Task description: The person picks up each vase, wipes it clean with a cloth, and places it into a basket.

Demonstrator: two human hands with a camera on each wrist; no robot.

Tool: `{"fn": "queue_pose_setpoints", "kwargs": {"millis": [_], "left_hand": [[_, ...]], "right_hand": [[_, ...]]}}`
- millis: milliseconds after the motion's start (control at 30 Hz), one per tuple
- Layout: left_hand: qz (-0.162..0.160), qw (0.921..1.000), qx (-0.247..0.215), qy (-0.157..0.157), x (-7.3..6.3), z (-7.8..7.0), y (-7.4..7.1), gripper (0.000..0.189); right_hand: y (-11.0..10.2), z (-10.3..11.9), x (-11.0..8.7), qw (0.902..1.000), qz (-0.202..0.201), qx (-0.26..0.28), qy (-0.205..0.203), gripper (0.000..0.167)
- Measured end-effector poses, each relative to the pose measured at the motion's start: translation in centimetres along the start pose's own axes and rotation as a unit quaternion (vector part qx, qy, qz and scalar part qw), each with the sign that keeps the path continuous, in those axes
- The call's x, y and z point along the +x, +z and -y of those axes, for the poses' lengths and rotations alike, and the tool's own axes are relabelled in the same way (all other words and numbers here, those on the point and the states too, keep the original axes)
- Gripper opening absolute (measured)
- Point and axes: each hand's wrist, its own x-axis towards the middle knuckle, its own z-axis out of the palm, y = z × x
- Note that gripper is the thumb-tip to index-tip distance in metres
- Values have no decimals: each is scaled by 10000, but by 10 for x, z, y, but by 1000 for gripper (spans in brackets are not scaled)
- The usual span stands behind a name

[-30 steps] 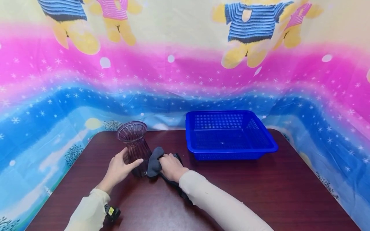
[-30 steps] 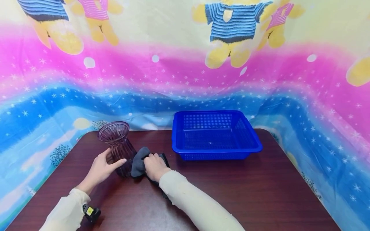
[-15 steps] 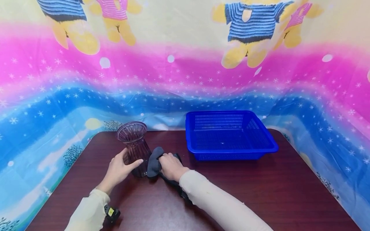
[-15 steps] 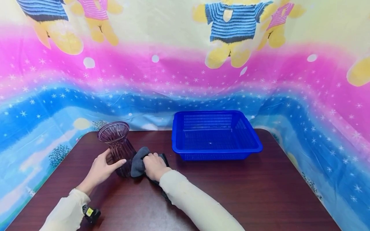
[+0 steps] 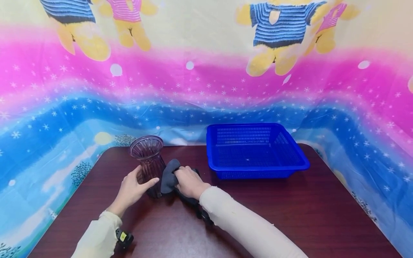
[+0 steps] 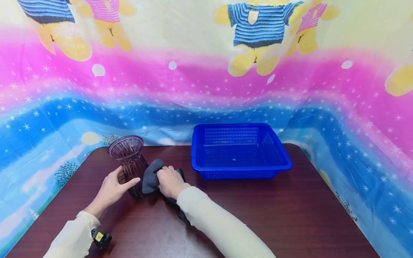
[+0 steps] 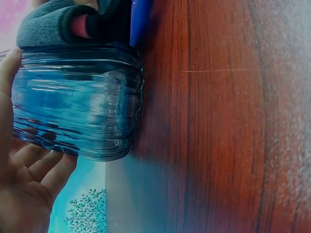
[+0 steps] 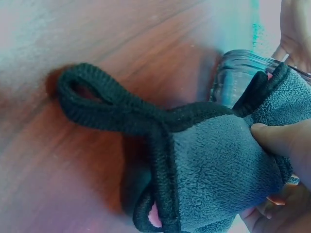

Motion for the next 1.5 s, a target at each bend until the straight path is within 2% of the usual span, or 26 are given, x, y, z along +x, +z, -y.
{"fn": "queue_pose_setpoints", "kwargs": {"millis": [333, 667, 1067, 1500], "left_hand": [[-38, 10000, 42, 41, 2, 3, 1, 94], [-126, 9996, 50, 247, 2, 5, 3, 80], [-100, 9994, 68, 320, 0, 2, 2, 79], [-149, 9992, 82, 361, 1, 7, 3, 84]], "right_hand": [[-15, 5, 3, 9997, -183, -107, -116, 6], [-30, 10, 4, 9995, -271, -24, -163, 9], [-45, 16, 8, 9984, -522, -2, -239, 11], [-46, 20, 6, 9985, -535, 115, -71, 19]]}}
